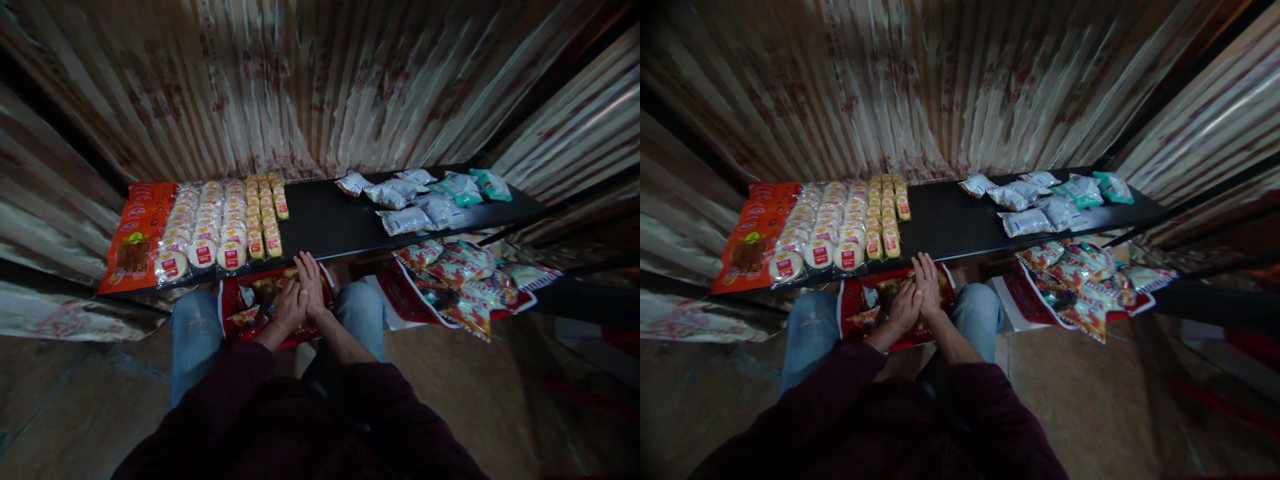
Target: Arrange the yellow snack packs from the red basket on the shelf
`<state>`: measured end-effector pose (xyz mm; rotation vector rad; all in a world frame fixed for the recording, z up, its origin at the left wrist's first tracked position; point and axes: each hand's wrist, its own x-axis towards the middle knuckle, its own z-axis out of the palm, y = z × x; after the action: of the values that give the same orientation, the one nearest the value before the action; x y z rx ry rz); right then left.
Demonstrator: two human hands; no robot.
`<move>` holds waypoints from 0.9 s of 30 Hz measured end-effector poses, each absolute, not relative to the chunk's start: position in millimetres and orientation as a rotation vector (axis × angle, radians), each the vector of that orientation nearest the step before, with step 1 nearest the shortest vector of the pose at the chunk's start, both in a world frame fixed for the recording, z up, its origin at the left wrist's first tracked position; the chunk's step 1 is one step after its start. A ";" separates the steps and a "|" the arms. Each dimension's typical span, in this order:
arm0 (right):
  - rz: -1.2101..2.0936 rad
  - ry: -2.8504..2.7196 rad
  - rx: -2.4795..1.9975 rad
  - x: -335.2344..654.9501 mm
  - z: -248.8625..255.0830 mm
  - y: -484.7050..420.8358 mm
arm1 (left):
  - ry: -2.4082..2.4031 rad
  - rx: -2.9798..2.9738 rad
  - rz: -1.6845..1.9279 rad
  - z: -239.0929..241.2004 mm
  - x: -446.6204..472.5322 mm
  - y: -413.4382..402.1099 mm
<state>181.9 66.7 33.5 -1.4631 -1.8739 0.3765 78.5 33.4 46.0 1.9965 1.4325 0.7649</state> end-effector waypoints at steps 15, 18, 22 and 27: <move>0.380 -2.152 -1.542 142.1 -1.8 39.0 | 1.627 1.576 0.651 -17.5 31.7 3.2; 0.496 -2.109 -1.559 137.1 -8.8 37.0 | 1.641 1.450 0.725 -24.7 32.8 6.7; 0.764 -2.071 -1.494 127.7 -19.5 39.3 | 1.792 1.284 0.703 -30.6 32.2 27.2; 1.138 -1.812 -1.581 121.5 -36.6 48.8 | 1.848 1.329 0.655 -36.2 27.1 59.1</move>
<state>121.5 48.8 -36.6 -1.5811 -1.8121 1.1379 27.1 59.1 -36.2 1.3293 1.8477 0.6552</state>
